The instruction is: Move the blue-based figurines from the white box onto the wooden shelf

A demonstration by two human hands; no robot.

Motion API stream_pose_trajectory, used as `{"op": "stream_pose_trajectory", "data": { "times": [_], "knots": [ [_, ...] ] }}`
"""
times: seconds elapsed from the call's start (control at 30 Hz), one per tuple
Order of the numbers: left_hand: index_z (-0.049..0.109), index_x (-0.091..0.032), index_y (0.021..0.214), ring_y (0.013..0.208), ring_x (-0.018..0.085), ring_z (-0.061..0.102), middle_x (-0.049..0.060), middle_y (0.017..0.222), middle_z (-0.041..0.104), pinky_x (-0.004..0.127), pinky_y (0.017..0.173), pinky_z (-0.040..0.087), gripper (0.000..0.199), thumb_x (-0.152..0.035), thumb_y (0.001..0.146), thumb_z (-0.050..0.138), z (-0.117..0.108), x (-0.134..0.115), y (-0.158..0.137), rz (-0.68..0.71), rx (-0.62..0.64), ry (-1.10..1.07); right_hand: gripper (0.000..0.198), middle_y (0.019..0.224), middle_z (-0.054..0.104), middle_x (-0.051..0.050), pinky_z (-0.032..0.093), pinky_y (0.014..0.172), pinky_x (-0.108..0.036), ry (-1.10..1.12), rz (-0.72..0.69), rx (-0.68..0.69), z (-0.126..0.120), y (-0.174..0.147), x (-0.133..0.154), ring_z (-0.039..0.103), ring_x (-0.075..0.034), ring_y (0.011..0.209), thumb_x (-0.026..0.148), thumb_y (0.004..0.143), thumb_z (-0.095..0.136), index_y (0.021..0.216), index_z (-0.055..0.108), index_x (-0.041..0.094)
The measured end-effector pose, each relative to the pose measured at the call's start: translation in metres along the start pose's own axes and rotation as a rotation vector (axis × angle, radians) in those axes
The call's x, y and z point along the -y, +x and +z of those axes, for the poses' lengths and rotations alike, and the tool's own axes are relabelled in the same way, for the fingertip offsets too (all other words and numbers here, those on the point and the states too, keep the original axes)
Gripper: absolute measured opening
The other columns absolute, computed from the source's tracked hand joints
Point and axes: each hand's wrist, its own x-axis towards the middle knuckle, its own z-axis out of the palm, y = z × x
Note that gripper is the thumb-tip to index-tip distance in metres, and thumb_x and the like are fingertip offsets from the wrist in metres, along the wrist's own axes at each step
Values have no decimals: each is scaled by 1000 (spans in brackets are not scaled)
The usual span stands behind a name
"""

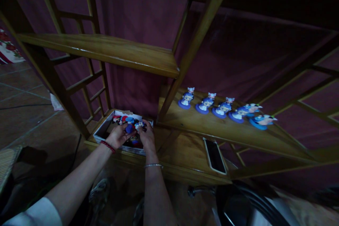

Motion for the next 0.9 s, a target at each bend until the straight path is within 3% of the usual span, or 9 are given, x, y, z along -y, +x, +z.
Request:
{"op": "stream_pose_trajectory", "data": {
  "times": [0.3, 0.47, 0.9],
  "knots": [
    [54, -12, 71, 54, 12, 58, 3, 57, 58, 30, 63, 52, 6, -13, 75, 49, -4, -3, 3, -45, -31, 67, 39, 98, 57, -3, 49, 65, -22, 102, 11, 18, 3, -3, 2, 58, -11, 74, 26, 67, 52, 106, 49, 21],
    [53, -12, 69, 49, 11, 56, 2, 55, 57, 27, 58, 51, 8, -13, 75, 48, -3, -5, 2, -31, -24, 76, 38, 88, 58, -1, 48, 63, -23, 80, -8, 31, 3, -1, 0, 57, -11, 70, 29, 67, 52, 105, 49, 22],
    [51, -12, 69, 47, 11, 55, 0, 51, 55, 28, 59, 50, 9, -10, 76, 44, 0, -1, 3, -55, 21, 84, 35, 82, 58, 1, 46, 64, -26, 111, -57, 5, 2, 2, -5, 55, -13, 69, 27, 64, 55, 99, 53, 25]
  ]
}}
